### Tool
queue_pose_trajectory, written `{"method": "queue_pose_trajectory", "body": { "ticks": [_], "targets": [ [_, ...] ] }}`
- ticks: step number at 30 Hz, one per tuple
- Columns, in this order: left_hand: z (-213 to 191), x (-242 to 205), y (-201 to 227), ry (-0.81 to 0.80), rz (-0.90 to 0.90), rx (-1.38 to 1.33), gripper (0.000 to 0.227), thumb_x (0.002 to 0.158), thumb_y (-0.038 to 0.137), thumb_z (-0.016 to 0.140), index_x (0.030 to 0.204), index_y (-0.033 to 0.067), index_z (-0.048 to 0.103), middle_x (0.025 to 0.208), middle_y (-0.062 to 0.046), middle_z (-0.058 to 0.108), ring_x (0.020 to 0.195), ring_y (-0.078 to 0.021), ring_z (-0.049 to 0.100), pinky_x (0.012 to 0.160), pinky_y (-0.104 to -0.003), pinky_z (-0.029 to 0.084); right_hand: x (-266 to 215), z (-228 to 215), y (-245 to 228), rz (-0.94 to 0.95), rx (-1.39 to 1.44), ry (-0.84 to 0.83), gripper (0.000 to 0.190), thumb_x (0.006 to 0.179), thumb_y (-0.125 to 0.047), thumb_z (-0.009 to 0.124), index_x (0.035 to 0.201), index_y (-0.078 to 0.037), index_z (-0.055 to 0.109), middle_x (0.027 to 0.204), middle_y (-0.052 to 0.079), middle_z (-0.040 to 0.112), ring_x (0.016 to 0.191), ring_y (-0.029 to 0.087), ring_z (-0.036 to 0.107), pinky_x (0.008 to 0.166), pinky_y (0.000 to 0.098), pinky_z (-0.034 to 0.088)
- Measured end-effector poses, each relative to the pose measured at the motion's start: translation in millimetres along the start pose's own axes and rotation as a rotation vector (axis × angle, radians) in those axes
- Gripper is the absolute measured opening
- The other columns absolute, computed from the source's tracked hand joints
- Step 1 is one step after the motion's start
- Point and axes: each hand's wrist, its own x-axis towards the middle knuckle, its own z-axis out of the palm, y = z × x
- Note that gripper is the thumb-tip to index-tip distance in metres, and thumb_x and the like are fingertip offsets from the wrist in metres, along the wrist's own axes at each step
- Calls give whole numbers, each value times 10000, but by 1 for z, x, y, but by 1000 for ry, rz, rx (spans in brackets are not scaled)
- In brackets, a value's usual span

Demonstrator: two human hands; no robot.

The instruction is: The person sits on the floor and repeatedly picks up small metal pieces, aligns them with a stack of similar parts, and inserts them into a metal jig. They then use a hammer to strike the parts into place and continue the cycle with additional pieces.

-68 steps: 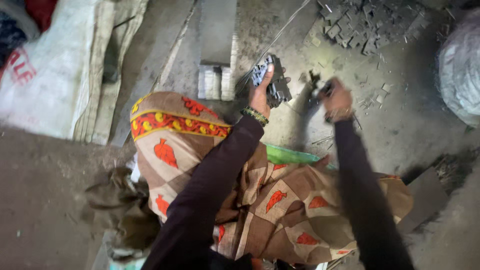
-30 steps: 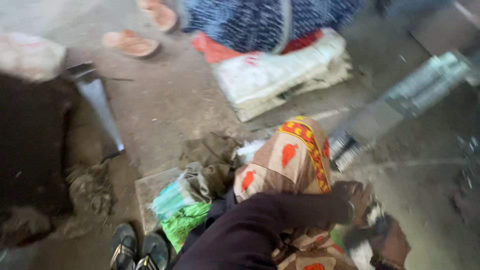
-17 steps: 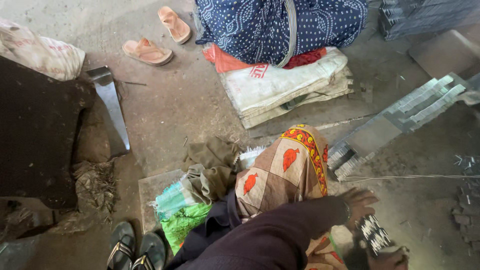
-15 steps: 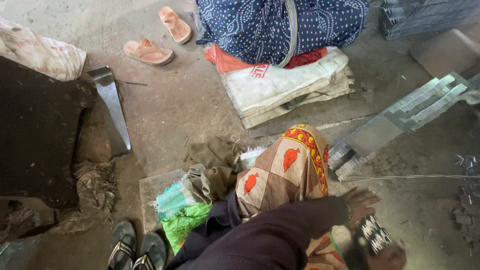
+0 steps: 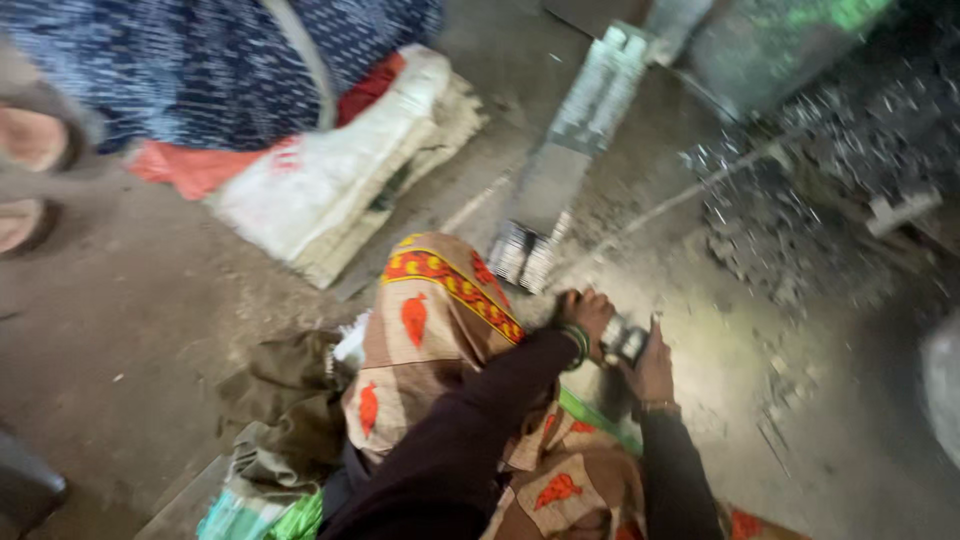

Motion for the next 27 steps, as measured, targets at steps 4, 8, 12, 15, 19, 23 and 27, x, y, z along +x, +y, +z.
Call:
{"method": "queue_pose_trajectory", "body": {
  "ticks": [4,8,12,15,19,23,27],
  "targets": [
    [-32,12,2,-226,-6,-24,1058,589,641,883,1459,158,526,1541,-88,456,1457,-362,351,1103,-662,347,18,-10,3,-112,274,-24,1098,756,-82,856,1592,-18,147,1376,299,524,1219,400,566,1023,457,479],
    [-88,34,-4,-141,43,55,1040,495,698,911,1377,250,591,1527,-70,450,1489,-381,292,1122,-721,258,35,-32,-18,139,535,-99,1030,801,-97,770,1645,-89,181,1338,204,601,1221,286,617,1040,376,508],
    [-160,58,-36,-165,87,242,1041,506,740,895,1363,228,599,1438,-75,525,1364,-373,415,1040,-734,336,81,-54,-63,-199,440,66,880,871,-16,769,1608,-25,288,1494,213,548,1390,318,546,1155,413,440],
    [-195,61,-92,-131,64,318,930,539,663,900,1316,200,683,1386,-48,604,1382,-317,457,1084,-622,397,135,-50,-103,-422,284,239,950,876,-70,872,1603,22,267,1561,294,437,1457,414,438,1201,474,360],
    [-213,55,-182,131,-35,111,1259,427,627,992,1433,110,439,1366,-141,488,1324,-363,408,994,-647,392,204,-15,-153,-259,452,21,1070,799,-290,948,1621,-84,295,1492,179,534,1365,305,560,1170,399,461],
    [-195,54,-242,387,-236,-33,1340,421,548,999,1524,163,342,1400,-157,460,1338,-380,400,1004,-614,417,245,24,-175,-269,-92,136,1115,797,-342,947,1698,-168,314,1559,200,437,1458,393,400,1227,532,374],
    [-177,99,-275,726,-38,33,1292,380,610,997,1421,79,446,1363,-191,548,1268,-404,476,1014,-646,400,303,44,-154,-189,-201,336,1310,694,-623,935,1635,-126,170,1613,272,257,1461,469,286,1170,632,269]
  ]
}}
